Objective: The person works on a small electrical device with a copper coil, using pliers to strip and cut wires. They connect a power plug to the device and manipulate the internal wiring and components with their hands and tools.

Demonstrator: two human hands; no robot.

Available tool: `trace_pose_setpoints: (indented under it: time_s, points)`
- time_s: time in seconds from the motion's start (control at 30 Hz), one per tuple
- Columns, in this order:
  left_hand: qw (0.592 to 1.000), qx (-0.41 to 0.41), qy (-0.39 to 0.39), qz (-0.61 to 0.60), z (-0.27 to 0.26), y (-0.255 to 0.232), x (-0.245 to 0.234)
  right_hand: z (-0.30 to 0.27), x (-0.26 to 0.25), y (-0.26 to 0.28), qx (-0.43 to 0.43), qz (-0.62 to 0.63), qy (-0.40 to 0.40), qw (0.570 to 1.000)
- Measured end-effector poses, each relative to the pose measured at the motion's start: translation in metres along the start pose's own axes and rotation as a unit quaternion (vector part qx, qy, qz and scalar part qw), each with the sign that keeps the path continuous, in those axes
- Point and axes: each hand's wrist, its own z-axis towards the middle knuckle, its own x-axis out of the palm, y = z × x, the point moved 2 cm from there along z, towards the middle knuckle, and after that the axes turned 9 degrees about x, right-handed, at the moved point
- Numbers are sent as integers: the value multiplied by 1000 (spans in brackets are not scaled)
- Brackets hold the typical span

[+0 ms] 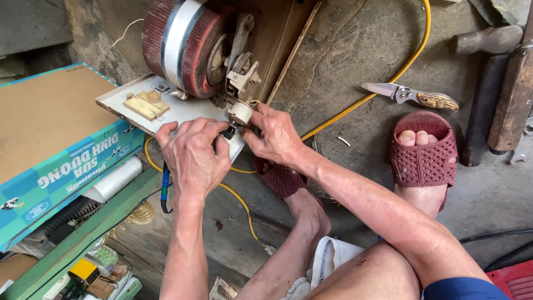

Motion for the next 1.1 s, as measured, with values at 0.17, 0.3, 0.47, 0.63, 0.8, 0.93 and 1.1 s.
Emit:
trace_pose_setpoints:
  time_s: [0.17,0.3,0.47,0.63,0.8,0.93,1.1]
  points:
    - [1000,-1,-3,0,0,0,2,-8,9,-2,4,-40,-42,998]
    - [1000,-5,-11,7,1,-1,1,-10,13,5,-4,-72,-71,995]
    - [1000,-1,-29,8,1,-1,2,-11,18,0,3,-62,-75,995]
    - [999,7,-43,29,-3,-1,6,-11,9,-9,16,20,-28,999]
    - [998,11,-55,23,-4,0,9,-10,12,-1,0,-29,-45,999]
    - [998,10,-64,19,-6,2,11,-9,13,10,-21,-108,-71,991]
    - [998,9,-64,17,-5,2,10,-10,22,7,-28,-121,-77,989]
